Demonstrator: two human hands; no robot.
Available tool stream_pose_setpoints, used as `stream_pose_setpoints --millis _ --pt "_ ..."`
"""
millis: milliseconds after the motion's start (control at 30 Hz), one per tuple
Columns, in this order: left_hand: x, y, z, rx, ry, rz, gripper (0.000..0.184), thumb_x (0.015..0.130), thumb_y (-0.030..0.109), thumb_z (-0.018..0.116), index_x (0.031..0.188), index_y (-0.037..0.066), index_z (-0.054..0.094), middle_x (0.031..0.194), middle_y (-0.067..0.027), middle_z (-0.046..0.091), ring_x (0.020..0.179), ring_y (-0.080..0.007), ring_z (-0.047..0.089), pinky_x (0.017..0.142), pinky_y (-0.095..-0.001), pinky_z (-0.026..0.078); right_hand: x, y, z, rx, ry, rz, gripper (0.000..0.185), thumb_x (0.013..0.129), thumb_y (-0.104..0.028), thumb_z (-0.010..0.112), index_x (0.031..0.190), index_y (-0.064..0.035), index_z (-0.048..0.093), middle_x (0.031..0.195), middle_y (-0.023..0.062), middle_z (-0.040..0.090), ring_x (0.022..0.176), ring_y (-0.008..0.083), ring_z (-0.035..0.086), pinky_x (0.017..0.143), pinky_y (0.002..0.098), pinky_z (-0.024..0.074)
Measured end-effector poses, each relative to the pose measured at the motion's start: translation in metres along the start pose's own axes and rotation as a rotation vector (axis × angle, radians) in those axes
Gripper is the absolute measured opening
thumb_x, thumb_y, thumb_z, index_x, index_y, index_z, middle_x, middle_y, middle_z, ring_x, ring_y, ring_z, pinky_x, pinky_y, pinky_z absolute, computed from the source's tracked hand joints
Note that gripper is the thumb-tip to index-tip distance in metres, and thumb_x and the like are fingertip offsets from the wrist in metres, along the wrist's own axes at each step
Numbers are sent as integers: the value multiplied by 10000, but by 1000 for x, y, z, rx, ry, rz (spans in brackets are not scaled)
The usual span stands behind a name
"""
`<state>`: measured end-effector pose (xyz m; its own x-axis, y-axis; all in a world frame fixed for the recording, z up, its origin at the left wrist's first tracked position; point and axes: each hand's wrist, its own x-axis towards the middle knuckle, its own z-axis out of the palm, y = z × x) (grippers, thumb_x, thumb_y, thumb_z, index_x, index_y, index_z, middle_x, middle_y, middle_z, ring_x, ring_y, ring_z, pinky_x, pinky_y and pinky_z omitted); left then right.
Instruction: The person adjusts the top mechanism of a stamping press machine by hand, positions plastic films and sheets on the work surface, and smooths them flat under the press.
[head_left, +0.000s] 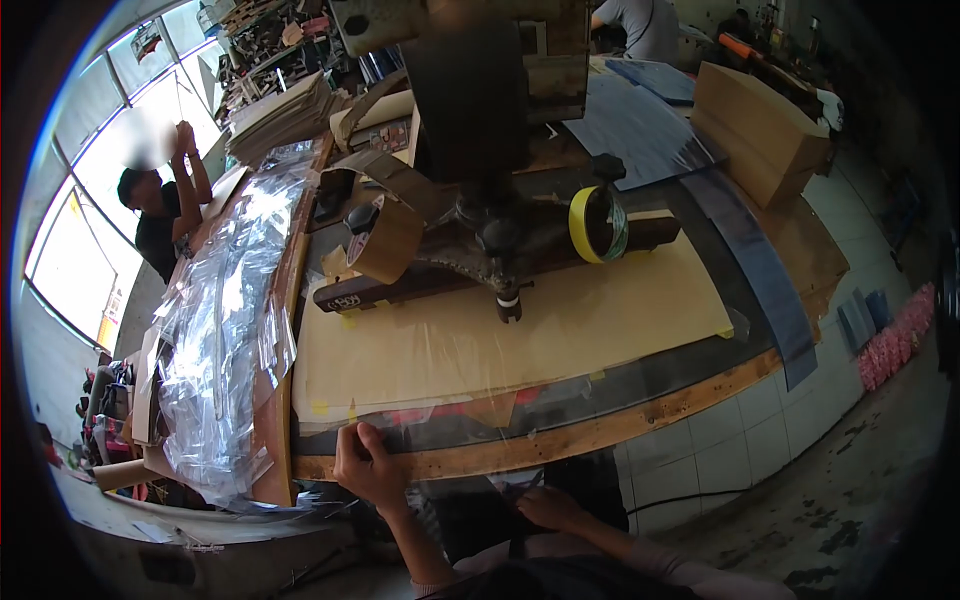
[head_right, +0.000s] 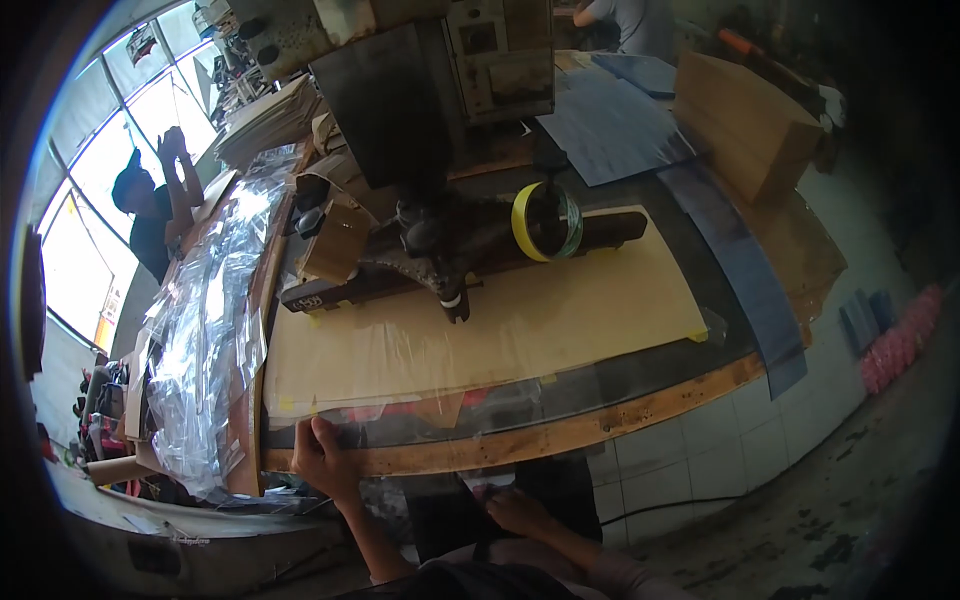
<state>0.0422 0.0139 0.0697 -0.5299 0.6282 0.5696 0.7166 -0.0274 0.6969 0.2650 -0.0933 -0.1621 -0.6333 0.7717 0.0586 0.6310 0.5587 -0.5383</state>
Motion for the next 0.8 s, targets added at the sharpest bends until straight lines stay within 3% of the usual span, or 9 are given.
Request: stream_pose_setpoints --millis 100,200,300,400,467,533,600,700,800 --pt "0 -1 0 12 4 -23 251 928 169 557 752 -6 591 606 -76 616 559 -190 635 524 -311 457 -1 -6 -13 153 -67 74 156 859 -162 556 896 -26 623 926 156 655 923 306 642 816 433 494" --pt "1 3 -2 35 -15 -30 238 926 153 556 749 -3 589 604 -73 616 557 -182 634 530 -310 460 -6 -10 -18 102 -274 65 195 849 -140 542 950 8 619 972 196 649 947 344 636 854 455 495" --pt "1 7 0 32 -9 -70 230 921 143 555 743 2 586 596 -70 614 552 -179 632 540 -312 461 -17 -11 -14 258 93 -20 208 818 -118 553 939 26 640 966 209 652 942 370 636 865 463 503" --pt "1 2 -1 59 -15 -76 223 913 145 558 741 6 586 598 -69 619 553 -186 637 549 -320 467 -20 -6 -12 158 -172 -117 172 797 -105 565 859 19 668 920 223 653 916 372 640 857 473 506" --pt "3 1 -1 70 -22 -76 219 908 149 561 742 8 587 599 -68 623 556 -193 642 553 -327 469 -17 -15 -40 229 -415 81 236 807 -118 556 978 15 649 1085 219 619 1045 361 599 898 459 488" --pt "3 4 -2 67 -28 -84 218 903 155 564 742 10 588 598 -66 625 563 -202 647 554 -336 469 -17 -19 -50 271 -510 145 213 800 -128 567 943 5 650 1066 204 625 1026 348 604 886 459 487" --pt "4 9 -2 77 -33 -93 222 904 161 564 741 12 591 599 -74 627 579 -223 652 554 -350 468 -34 -4 -35 281 -466 70 150 776 -137 595 754 -10 671 863 179 669 858 333 653 822 475 503" --pt "4 8 -4 119 -47 -77 216 900 168 569 742 21 595 607 -79 635 587 -245 653 562 -357 470 -42 5 -24 135 -591 2 155 773 -166 599 763 -26 664 858 153 669 845 309 650 807 464 493" --pt "4 9 -5 99 -41 -57 215 898 175 576 746 23 598 610 -76 639 585 -250 650 564 -360 471 -46 6 3 64 -461 -63 170 783 -187 586 794 -35 660 853 148 661 852 300 643 815 455 481"
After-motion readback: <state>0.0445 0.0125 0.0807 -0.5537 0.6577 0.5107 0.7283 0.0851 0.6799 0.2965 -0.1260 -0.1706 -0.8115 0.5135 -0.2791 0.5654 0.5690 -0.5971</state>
